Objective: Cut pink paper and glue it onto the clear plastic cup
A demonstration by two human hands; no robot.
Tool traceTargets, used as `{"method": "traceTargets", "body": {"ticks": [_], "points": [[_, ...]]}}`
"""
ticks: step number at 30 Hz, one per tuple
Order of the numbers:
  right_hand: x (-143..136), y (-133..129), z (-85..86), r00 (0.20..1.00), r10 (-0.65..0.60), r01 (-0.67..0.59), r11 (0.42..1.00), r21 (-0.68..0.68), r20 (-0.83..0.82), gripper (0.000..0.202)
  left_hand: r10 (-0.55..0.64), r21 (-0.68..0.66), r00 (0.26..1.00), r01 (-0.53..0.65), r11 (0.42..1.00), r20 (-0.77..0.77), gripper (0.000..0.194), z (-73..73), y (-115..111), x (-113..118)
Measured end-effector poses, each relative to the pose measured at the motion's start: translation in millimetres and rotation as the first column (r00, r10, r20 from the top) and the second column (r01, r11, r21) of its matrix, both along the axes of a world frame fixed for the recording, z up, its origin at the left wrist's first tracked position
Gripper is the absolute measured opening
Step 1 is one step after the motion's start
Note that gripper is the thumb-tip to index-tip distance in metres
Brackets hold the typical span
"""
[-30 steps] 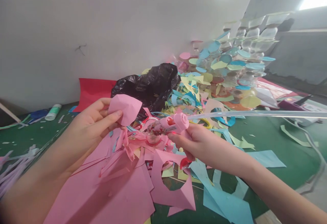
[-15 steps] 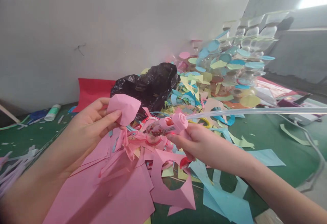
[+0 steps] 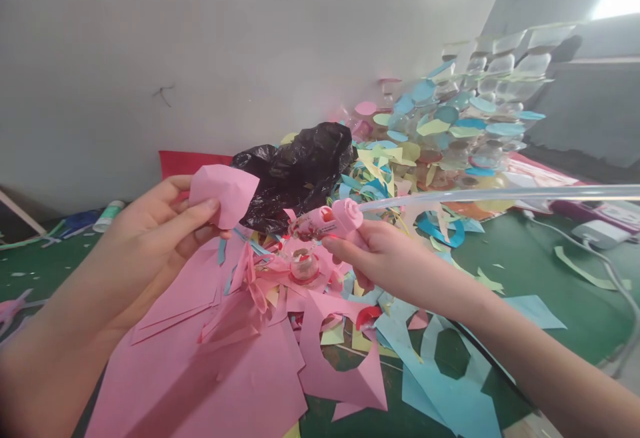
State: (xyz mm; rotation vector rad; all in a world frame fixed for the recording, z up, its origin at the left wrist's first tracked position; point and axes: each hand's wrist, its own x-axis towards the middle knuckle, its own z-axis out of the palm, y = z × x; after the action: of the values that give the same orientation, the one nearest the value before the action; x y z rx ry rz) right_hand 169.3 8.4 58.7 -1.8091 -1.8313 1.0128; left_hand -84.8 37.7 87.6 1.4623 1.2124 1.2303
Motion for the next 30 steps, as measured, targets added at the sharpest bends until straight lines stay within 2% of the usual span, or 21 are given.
{"method": "traceTargets", "body": {"ticks": [11, 21, 30], "points": [[0, 8, -13.0, 0.999, 0.035, -0.035, 0.999, -0.005, 0.013, 0.066, -0.009, 0.044, 1.0, 0.009, 0.999, 0.004, 0.015, -1.0, 0, 0], [-3, 6, -9.4, 0.998, 0.052, -0.053, 0.999, -0.012, -0.037, 0.062, -0.016, 0.032, 1.0, 0.016, 0.999, 0.013, 0.014, -3.3, 3, 0], [0, 8, -13.1, 0.995, 0.085, -0.085, 0.996, 0.022, -0.046, 0.066, 0.011, -0.006, 0.997, -0.012, 1.0, -0.074, 0.019, -1.8, 0, 0]]}}
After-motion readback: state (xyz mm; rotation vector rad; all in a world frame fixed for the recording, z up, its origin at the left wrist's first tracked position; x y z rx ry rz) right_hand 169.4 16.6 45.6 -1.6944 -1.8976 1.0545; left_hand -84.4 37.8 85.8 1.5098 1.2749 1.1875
